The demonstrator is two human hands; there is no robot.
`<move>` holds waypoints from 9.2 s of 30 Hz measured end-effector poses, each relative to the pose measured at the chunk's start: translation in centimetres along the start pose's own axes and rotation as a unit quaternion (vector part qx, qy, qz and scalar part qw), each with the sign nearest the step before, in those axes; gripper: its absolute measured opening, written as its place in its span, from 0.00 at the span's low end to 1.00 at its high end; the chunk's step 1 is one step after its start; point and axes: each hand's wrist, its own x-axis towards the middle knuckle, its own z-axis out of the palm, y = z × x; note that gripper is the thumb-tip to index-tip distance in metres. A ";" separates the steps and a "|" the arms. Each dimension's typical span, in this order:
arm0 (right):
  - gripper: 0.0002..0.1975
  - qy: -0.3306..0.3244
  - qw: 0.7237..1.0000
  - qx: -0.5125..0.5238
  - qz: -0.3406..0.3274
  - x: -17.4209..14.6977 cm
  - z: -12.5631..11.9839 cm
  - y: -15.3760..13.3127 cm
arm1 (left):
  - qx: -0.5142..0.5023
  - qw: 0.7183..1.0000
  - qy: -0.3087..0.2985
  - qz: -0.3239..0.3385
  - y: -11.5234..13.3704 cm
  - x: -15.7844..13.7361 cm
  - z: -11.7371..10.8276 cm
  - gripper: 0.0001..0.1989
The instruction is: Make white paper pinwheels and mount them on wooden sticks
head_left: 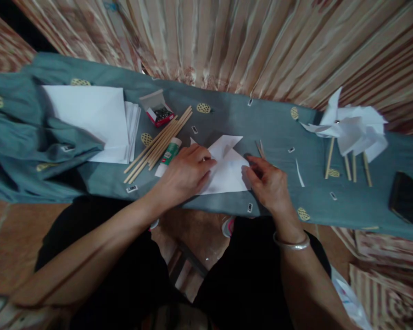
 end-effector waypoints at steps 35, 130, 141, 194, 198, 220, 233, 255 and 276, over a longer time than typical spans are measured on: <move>0.06 -0.073 0.967 0.224 -0.095 -0.5 0.1 -0.2 | -0.191 0.980 -0.041 -0.047 2.5 -2.0 1.2 0.10; 0.22 0.011 0.973 -0.058 -0.223 -2.7 4.9 -1.9 | -0.216 0.964 0.080 -0.130 0.4 -6.7 -1.3 0.12; 0.20 0.042 0.973 -0.103 -0.204 -2.8 4.9 -2.2 | -0.074 0.996 0.011 -0.037 3.3 -3.4 1.1 0.15; 0.22 0.007 0.985 -0.008 -0.173 -2.8 4.5 -2.0 | -0.081 0.996 -0.031 0.007 1.6 -0.3 2.2 0.12; 0.22 0.002 0.981 -0.013 -0.191 -2.9 4.6 -1.8 | -0.085 0.996 -0.025 0.000 1.7 0.0 2.2 0.10; 0.24 -0.023 0.982 0.000 -0.189 -2.7 3.4 -2.3 | -0.062 0.998 -0.026 0.003 1.9 0.1 2.0 0.15; 0.19 -0.029 0.974 -0.033 -0.221 -2.4 2.7 -2.3 | -0.166 0.981 0.059 -0.078 0.5 0.3 0.3 0.17; 0.18 0.086 0.970 0.032 -0.223 -2.1 2.9 -3.4 | -0.753 0.527 0.067 -0.388 2.2 -0.5 0.5 0.13; 0.23 0.010 0.964 0.104 -0.246 -3.4 1.4 -4.1 | -0.640 0.664 0.150 -0.356 2.2 0.7 0.7 0.14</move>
